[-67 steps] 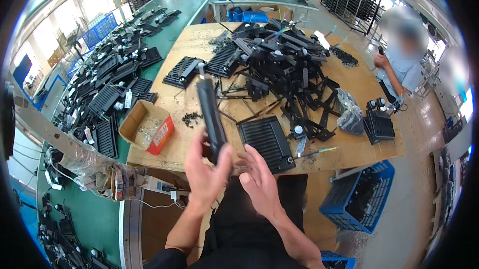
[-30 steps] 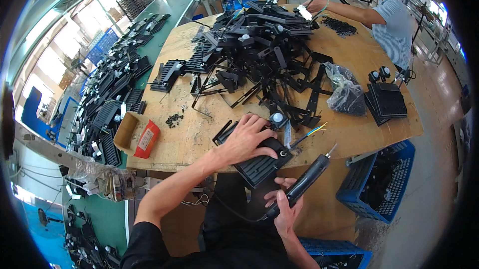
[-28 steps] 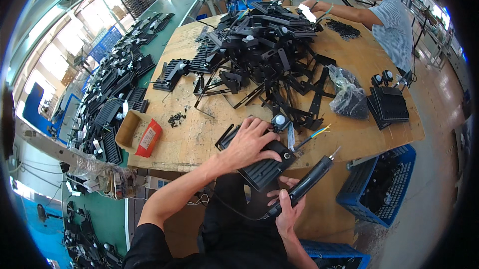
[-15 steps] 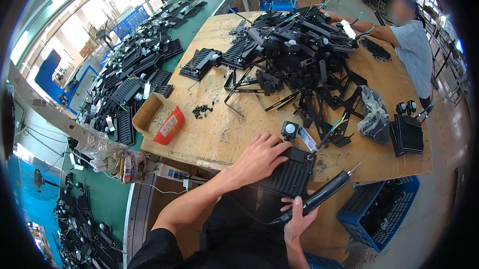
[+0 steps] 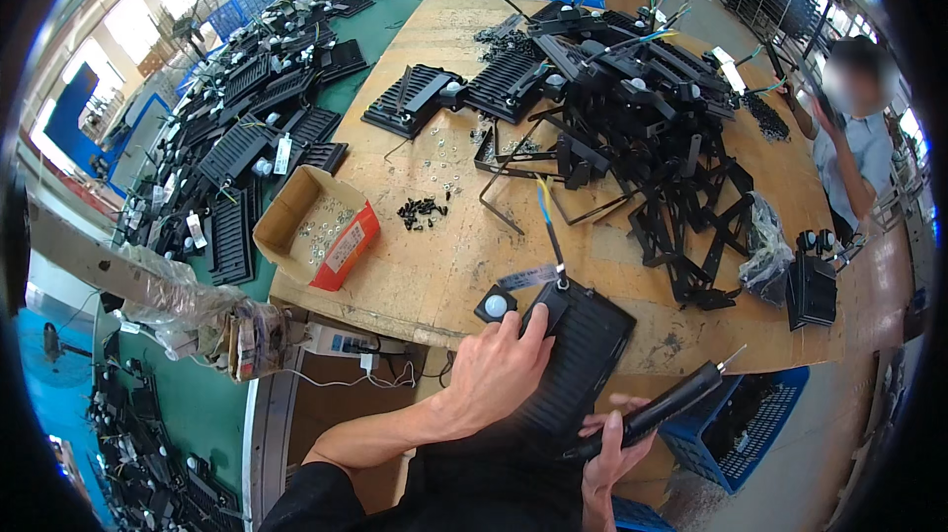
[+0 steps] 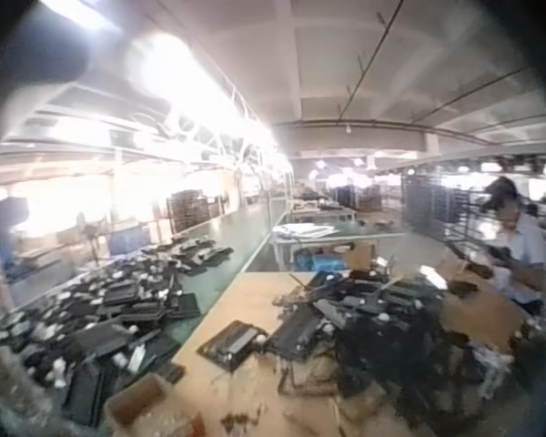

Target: Assemble electronic components into a housing using an electric screwdriver.

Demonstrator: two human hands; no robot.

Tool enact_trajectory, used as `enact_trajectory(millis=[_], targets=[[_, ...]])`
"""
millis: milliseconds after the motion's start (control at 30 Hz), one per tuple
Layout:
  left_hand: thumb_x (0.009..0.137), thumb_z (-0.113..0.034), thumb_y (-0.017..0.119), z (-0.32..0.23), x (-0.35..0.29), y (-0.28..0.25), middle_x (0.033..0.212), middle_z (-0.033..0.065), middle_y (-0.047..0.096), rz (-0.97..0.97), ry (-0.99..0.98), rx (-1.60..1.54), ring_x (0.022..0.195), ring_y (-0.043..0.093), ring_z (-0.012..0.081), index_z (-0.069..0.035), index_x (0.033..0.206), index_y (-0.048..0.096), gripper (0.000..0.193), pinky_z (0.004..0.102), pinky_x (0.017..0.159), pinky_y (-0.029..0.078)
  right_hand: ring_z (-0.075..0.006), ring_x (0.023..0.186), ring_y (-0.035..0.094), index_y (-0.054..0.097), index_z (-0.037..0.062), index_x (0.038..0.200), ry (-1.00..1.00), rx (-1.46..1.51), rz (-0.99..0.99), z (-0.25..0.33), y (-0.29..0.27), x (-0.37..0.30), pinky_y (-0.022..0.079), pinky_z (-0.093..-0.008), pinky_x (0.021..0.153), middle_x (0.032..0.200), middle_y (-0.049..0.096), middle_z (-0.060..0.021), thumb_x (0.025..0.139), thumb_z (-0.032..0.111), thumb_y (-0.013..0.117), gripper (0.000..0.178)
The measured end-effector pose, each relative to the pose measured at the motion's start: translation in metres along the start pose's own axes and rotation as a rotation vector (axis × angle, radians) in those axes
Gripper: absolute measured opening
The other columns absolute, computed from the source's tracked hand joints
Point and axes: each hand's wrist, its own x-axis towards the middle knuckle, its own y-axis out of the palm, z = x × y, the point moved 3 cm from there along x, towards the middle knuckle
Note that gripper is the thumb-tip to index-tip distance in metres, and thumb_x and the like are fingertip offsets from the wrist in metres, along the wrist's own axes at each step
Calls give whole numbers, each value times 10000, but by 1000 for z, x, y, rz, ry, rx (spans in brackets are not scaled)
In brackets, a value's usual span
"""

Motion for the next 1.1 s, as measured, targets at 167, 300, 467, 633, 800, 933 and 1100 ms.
enact_trajectory(millis=[167,300,467,633,800,933,1100], targets=[[1008,-228,624,3,16,10,633,119,668,131,64,125,513,682,246,88,1356,607,470,349,475,524,-264,696,696,426,-21,1360,7,-54,25,8,15,-30,591,-320,538,1182,563,-205,962,141,629,475],[1017,-237,627,7,27,8,630,122,680,180,21,113,536,696,263,94,1357,586,476,368,507,541,-286,730,716,428,-26,1351,26,-16,-38,5,23,-40,598,-308,539,1185,553,-203,970,162,638,475],[1023,-265,643,12,25,-12,672,147,701,130,-59,4,596,722,292,58,1331,603,448,396,529,545,-299,824,734,434,-34,1357,-4,76,-12,1,51,-15,617,-320,566,1233,554,-204,984,150,633,461],[969,-110,679,85,6,-67,742,163,686,-381,-188,-286,659,706,333,-36,1142,732,196,434,607,543,-252,728,718,475,-31,1338,-12,160,116,9,34,14,585,-313,534,1194,623,-201,998,86,623,389],[955,-98,678,161,50,-34,1012,170,708,-296,-87,-6,907,697,328,-16,1120,756,200,420,803,560,-202,597,665,502,-37,1315,374,258,380,19,0,-14,527,-302,480,978,659,-171,984,86,640,379],[891,-27,647,172,83,2,1083,183,657,-101,7,235,1104,616,366,-6,1075,749,212,453,943,514,-203,656,672,431,-49,1439,535,349,422,27,-3,-20,548,-320,507,999,642,-168,928,-3,675,568],[823,36,590,164,90,17,1074,199,647,-37,63,335,1084,616,371,24,1039,710,247,450,960,517,-202,687,681,393,-25,1508,506,352,312,10,-21,-16,609,-323,549,1007,639,-155,988,93,664,599]])
